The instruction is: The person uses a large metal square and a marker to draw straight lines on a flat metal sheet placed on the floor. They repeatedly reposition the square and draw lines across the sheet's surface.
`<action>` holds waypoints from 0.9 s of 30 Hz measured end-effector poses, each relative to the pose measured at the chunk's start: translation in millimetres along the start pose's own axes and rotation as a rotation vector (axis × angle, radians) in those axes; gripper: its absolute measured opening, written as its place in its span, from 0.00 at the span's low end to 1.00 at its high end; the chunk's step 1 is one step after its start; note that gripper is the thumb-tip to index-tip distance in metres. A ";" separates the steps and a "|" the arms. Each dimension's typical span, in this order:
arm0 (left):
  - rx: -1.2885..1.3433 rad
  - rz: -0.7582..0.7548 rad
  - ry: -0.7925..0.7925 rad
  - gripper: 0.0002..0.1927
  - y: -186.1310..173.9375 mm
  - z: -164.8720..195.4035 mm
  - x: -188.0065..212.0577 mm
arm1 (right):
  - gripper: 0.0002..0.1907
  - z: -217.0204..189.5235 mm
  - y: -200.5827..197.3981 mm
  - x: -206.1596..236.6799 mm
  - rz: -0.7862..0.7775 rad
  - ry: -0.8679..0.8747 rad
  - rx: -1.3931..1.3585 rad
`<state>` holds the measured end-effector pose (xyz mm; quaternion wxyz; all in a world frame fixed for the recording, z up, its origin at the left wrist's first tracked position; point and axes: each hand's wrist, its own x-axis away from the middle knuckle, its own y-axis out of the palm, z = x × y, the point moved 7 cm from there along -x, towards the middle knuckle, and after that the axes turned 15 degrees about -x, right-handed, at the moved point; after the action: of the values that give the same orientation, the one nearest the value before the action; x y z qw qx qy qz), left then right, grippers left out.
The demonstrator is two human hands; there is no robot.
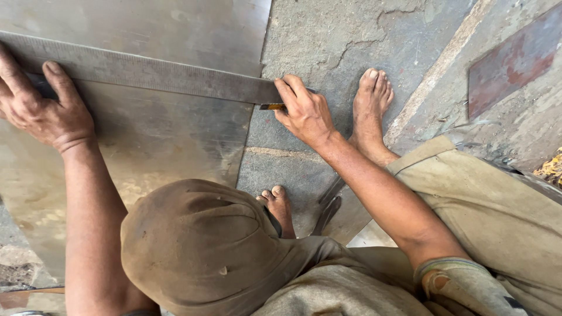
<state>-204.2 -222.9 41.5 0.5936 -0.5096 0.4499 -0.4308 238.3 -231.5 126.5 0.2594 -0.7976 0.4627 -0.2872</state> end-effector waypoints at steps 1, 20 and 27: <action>0.001 -0.012 -0.008 0.31 -0.8 0.7 -0.4 | 0.36 0.5 -0.2 0.1 -0.003 0.007 0.001; -0.081 -0.107 -0.093 0.35 -2.1 5.9 -17.8 | 0.35 1.8 12.4 -7.6 -0.060 0.099 0.090; -0.013 -0.084 -0.113 0.34 -15.1 15.9 -20.3 | 0.36 7.0 15.1 -4.9 -0.063 0.061 0.120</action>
<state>-194.0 -201.4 59.6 0.5960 -0.5554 0.3966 -0.4230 232.3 -232.7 110.2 0.2834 -0.7856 0.4272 -0.3465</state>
